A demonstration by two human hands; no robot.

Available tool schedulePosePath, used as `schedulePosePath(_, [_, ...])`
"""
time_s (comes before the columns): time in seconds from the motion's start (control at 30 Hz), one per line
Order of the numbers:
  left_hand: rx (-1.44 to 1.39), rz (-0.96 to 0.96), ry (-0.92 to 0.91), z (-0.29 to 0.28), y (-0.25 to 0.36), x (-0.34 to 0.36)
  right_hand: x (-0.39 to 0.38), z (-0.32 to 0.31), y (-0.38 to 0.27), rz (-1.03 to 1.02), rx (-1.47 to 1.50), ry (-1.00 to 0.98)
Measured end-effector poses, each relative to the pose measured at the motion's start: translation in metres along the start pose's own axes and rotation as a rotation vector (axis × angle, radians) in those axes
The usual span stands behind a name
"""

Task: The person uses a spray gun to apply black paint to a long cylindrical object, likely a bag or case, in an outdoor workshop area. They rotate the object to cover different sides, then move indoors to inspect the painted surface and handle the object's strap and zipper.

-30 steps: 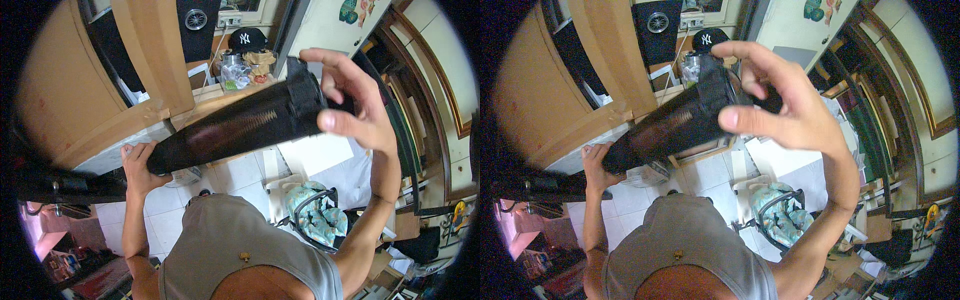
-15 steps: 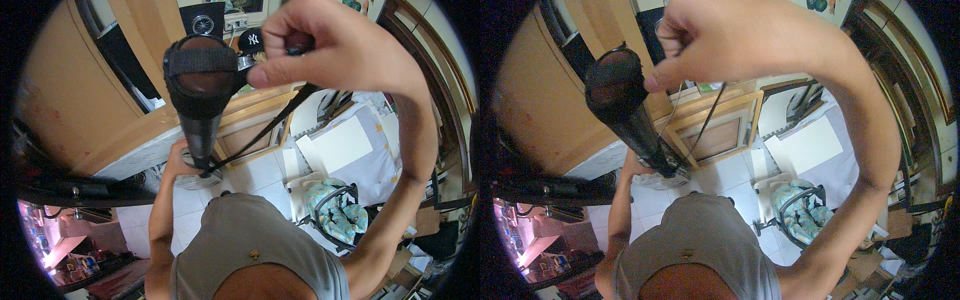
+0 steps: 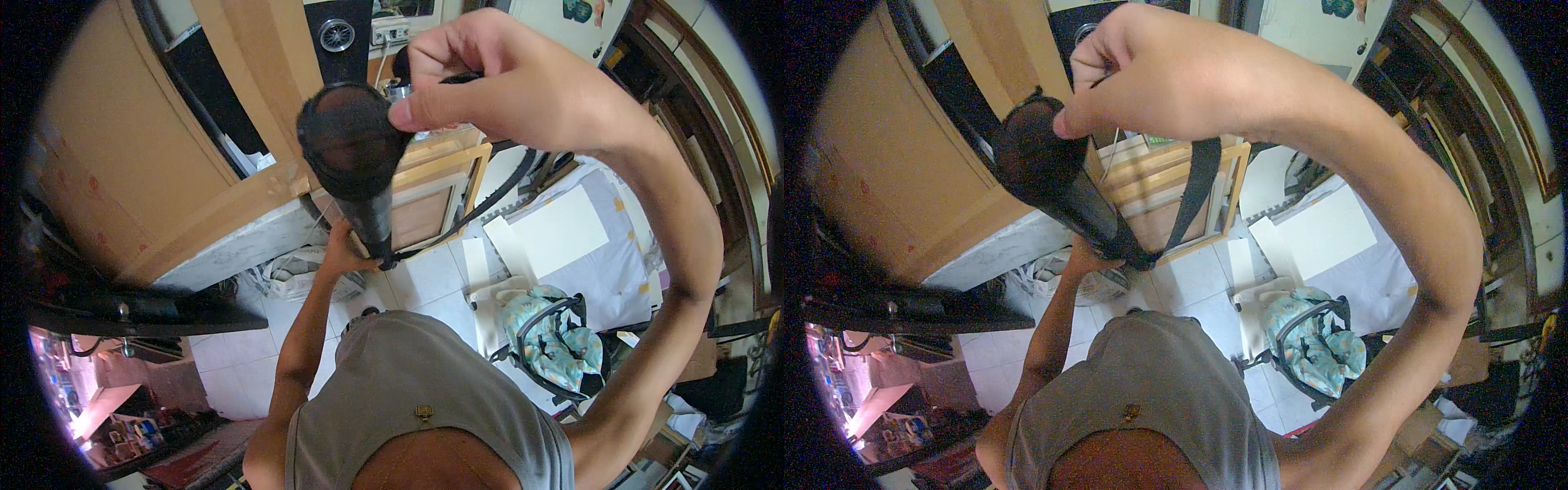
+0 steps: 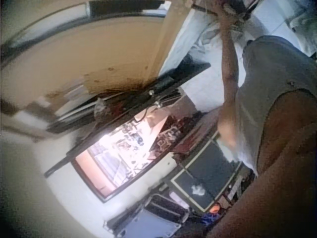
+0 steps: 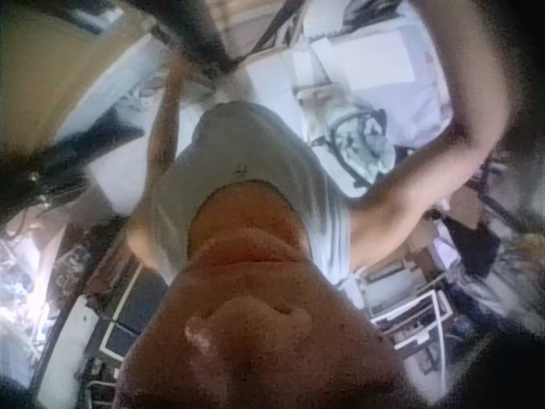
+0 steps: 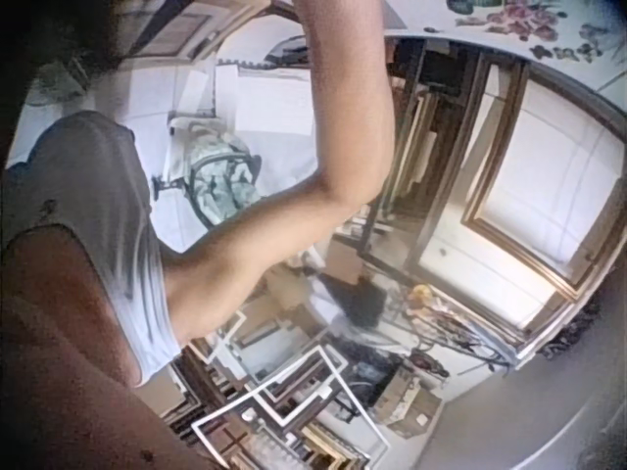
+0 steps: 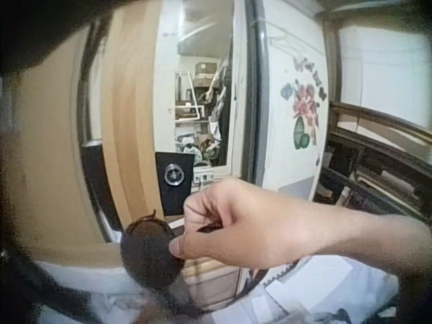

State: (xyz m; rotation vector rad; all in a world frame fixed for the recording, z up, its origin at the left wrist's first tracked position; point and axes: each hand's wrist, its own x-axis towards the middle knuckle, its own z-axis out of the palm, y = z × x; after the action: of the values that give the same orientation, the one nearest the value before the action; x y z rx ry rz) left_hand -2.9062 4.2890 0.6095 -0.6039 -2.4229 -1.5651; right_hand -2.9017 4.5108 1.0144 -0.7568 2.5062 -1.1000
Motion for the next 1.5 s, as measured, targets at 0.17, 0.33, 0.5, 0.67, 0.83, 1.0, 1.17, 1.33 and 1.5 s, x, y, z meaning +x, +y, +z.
schedulePosePath(0.17, [-0.03, -0.05, -0.051, -0.003, 0.015, -0.003, 0.003, 0.012, 0.02, -0.083, -0.03, 0.022])
schedulePosePath(0.33, [-0.793, -0.365, 0.109, -0.052, 0.116, 0.077, -0.001, 0.017, 0.045, -0.156, -0.029, -0.031])
schedulePosePath(0.5, [-0.747, 0.126, -0.196, -0.079, 0.189, 0.096, -0.013, 0.02, 0.046, -0.132, 0.022, -0.027])
schedulePosePath(0.67, [-0.727, 0.06, -0.465, -0.078, 0.207, 0.121, -0.031, 0.015, 0.045, -0.01, 0.074, -0.014])
schedulePosePath(0.83, [-0.925, 0.083, -0.608, -0.06, 0.21, 0.141, -0.048, 0.012, 0.047, 0.122, 0.158, 0.04])
schedulePosePath(1.0, [-0.832, 0.026, -0.724, -0.052, 0.237, 0.135, -0.063, 0.02, 0.062, 0.046, 0.209, 0.24])
schedulePosePath(1.17, [-0.73, 0.107, -0.396, -0.043, 0.257, 0.108, -0.08, 0.023, 0.055, -0.063, -0.024, 0.23])
schedulePosePath(1.33, [-0.516, 0.298, -0.118, -0.025, 0.267, 0.097, -0.084, 0.02, 0.058, -0.336, -0.126, 0.251])
schedulePosePath(1.5, [-0.479, 0.367, 0.23, -0.012, 0.267, 0.1, -0.086, 0.022, 0.045, -0.359, -0.268, 0.173])
